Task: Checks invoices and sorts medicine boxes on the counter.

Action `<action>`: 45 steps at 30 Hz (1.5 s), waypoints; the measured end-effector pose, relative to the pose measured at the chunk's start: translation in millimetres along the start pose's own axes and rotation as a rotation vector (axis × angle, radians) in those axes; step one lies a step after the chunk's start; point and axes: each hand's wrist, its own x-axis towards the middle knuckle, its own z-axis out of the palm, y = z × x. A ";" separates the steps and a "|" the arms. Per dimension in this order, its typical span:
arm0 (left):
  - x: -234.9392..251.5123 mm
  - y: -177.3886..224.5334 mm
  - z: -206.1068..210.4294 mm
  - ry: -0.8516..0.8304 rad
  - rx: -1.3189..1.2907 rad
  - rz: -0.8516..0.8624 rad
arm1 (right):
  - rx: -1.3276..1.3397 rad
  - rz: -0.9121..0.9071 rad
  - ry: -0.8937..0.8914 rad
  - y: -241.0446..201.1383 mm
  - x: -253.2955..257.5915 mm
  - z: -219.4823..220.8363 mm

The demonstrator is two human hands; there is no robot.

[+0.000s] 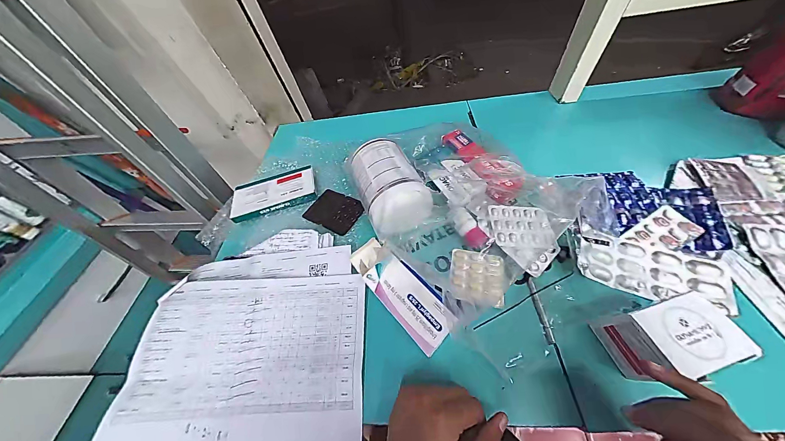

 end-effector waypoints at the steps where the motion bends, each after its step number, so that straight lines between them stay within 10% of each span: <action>1: -0.1 -0.7 0.3 0.006 -0.008 0.004 | -0.023 -0.014 -0.096 3.3 7.3 5.7; 13: -1.0 0.6 -3.2 0.006 0.026 0.018 | -0.493 0.185 -0.646 19.1 75.7 91.3; 18: -2.2 0.1 -2.3 -0.011 0.059 0.030 | -0.565 -0.154 -0.366 36.3 66.7 86.3; 28: -1.8 -2.0 2.1 0.014 0.076 0.047 | 0.259 0.705 0.063 4.7 58.3 50.1; 45: -5.6 -3.9 10.7 0.109 0.132 0.042 | 0.660 0.795 0.098 12.1 39.7 64.9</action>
